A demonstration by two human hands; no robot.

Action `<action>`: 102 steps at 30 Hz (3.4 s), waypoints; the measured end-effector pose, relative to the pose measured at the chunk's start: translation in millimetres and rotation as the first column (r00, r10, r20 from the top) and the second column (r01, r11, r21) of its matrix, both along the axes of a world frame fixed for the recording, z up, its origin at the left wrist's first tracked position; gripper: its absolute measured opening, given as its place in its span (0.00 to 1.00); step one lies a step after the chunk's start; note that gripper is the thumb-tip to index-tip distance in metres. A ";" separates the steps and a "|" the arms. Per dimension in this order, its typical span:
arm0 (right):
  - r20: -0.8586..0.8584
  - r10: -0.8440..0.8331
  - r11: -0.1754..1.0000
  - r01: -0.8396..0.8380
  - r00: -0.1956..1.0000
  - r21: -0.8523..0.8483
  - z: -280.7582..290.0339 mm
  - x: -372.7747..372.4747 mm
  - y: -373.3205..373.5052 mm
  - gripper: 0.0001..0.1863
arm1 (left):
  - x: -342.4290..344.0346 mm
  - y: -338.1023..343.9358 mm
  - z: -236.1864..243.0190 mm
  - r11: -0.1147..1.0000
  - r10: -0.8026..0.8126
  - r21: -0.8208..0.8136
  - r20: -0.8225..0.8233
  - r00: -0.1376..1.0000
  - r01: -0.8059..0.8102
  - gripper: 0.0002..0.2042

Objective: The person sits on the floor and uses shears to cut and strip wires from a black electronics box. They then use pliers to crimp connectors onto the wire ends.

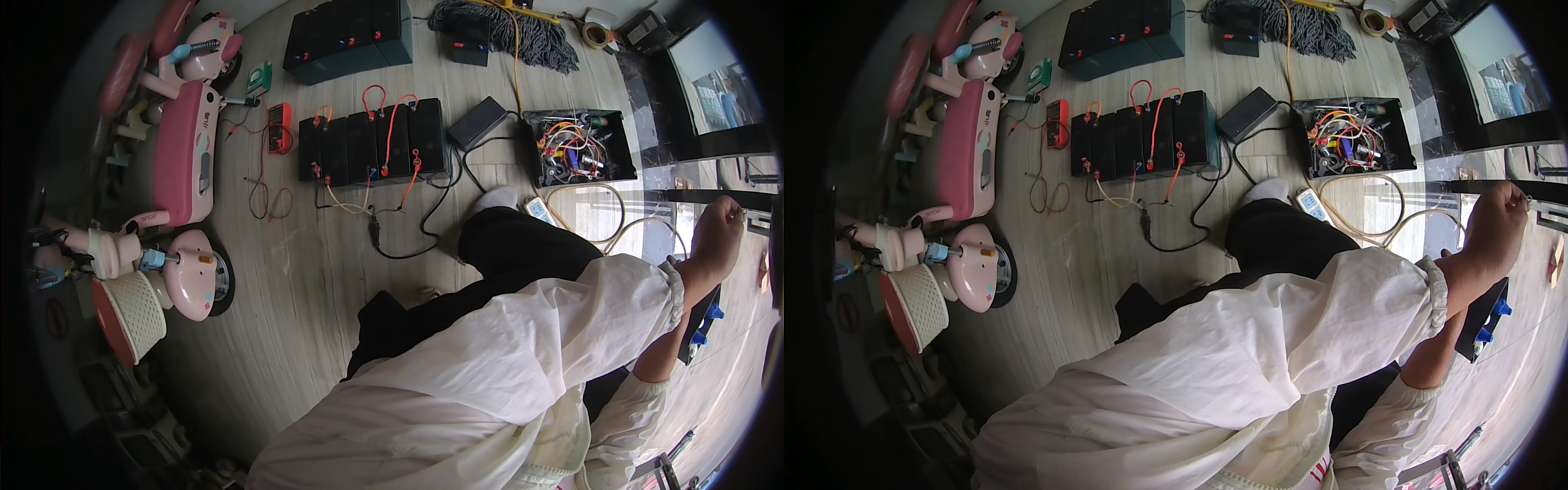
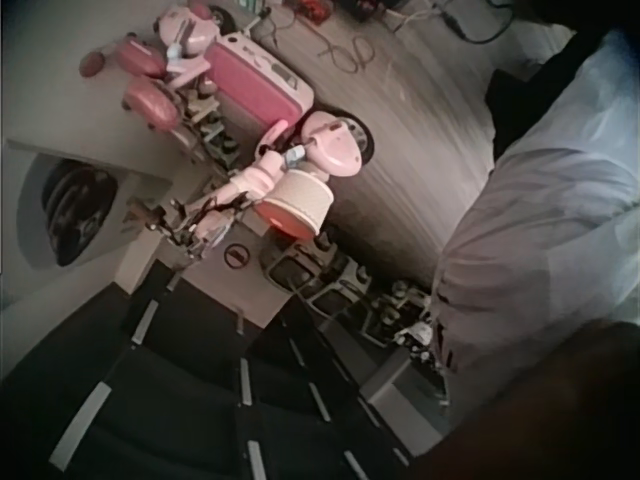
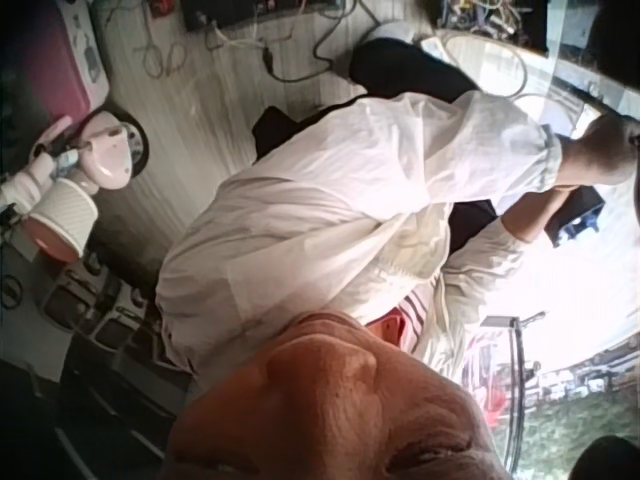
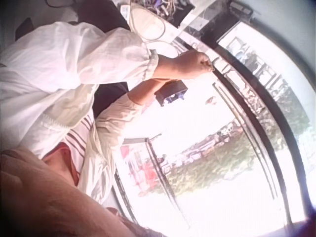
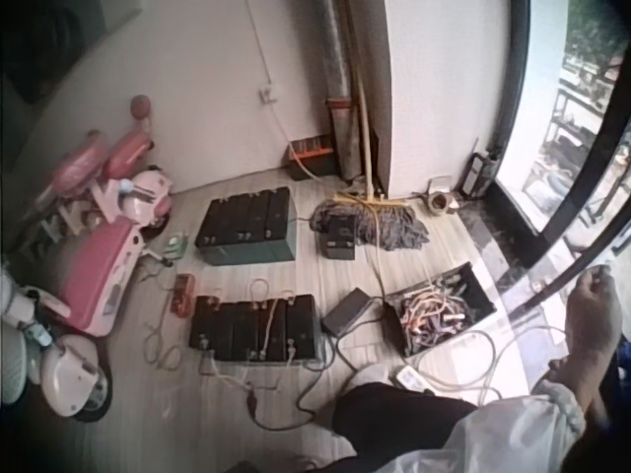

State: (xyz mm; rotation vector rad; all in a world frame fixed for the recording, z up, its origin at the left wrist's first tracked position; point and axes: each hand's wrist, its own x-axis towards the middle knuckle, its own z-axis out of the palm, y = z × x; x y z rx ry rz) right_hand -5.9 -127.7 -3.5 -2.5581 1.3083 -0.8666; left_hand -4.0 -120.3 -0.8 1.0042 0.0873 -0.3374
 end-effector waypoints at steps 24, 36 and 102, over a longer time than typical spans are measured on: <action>0.198 0.210 0.876 -0.275 0.957 0.396 -9.5 -15.9 16.9 0.23 | 22.9 36.4 18.9 0.988 -0.075 -0.128 0.063 0.995 0.083 0.06; 0.613 -0.086 0.284 -0.570 0.785 0.771 12.4 -132.2 29.4 0.22 | 101.5 160.9 12.6 0.926 -0.367 0.156 0.146 0.919 0.344 0.06; 0.212 -0.331 0.047 -0.209 0.920 0.977 16.0 -124.8 -5.0 0.19 | 158.0 114.1 -355.1 0.119 -0.856 0.969 -0.010 0.517 0.216 0.10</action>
